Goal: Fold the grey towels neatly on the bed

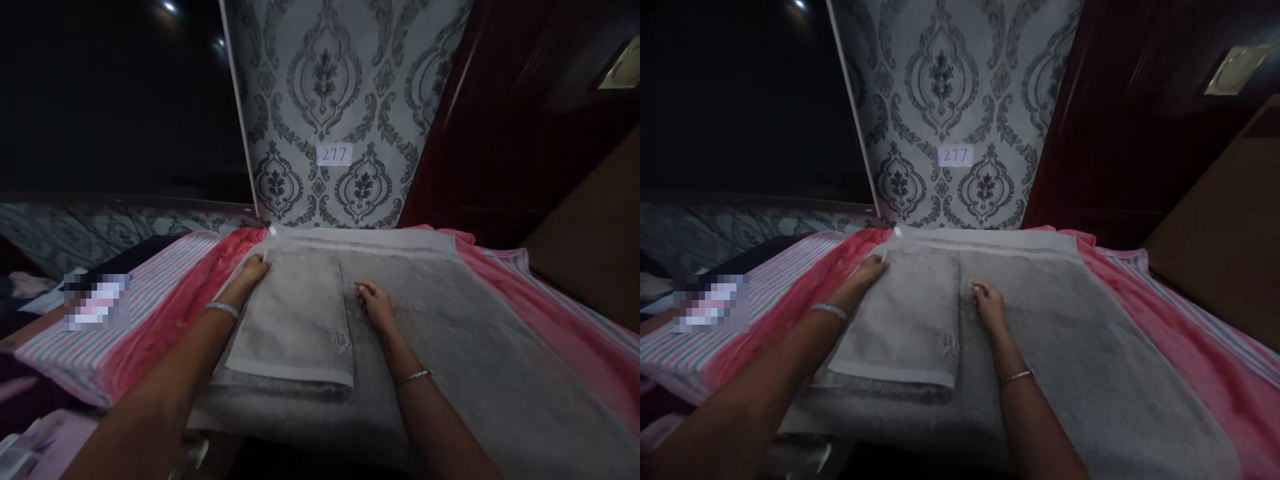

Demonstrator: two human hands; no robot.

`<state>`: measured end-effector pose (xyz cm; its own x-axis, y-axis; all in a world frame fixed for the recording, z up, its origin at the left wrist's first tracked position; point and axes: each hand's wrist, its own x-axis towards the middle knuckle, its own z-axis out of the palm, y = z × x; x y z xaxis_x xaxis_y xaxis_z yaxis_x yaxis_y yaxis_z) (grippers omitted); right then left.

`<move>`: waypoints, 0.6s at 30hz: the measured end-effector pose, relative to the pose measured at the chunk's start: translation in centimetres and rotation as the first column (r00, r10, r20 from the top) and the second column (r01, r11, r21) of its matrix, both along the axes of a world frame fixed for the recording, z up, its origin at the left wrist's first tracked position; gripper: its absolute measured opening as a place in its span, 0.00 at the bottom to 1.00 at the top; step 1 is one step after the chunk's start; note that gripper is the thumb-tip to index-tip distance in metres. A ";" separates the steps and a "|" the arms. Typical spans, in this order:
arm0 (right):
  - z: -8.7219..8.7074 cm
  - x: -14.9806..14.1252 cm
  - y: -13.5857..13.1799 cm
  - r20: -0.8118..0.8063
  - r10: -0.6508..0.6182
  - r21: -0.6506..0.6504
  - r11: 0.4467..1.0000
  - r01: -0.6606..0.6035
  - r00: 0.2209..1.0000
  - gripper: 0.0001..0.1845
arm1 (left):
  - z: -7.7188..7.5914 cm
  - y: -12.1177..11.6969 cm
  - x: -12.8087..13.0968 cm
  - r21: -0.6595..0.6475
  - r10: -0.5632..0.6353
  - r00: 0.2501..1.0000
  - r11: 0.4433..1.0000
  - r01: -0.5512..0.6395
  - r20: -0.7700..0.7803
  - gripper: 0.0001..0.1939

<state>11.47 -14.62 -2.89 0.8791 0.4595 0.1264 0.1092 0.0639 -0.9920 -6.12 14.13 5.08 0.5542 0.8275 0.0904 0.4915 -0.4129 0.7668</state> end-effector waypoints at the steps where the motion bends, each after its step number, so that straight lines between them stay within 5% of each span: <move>1: 0.0 0.0 -0.1 -0.002 0.003 -0.006 1.000 -0.003 1.000 0.27 | 0.0 -0.2 -0.5 -0.012 -0.017 1.000 1.000 0.017 -0.003 0.11; 9: -0.5 0.5 -0.6 -0.011 0.015 -0.051 0.999 -0.015 1.000 0.28 | -1.7 -2.3 -2.8 0.100 0.011 0.999 0.995 -0.007 -0.039 0.31; 18: -0.5 0.2 -0.9 0.021 0.019 -0.020 1.000 -0.018 1.000 0.26 | -1.9 -4.1 -6.5 0.005 -0.023 1.000 1.000 0.023 0.011 0.30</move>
<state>11.72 -15.50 -3.35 0.8676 0.4782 0.1359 0.1297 0.0462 -0.9905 -12.65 9.99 3.21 0.5719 0.8141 0.1006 0.4736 -0.4278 0.7698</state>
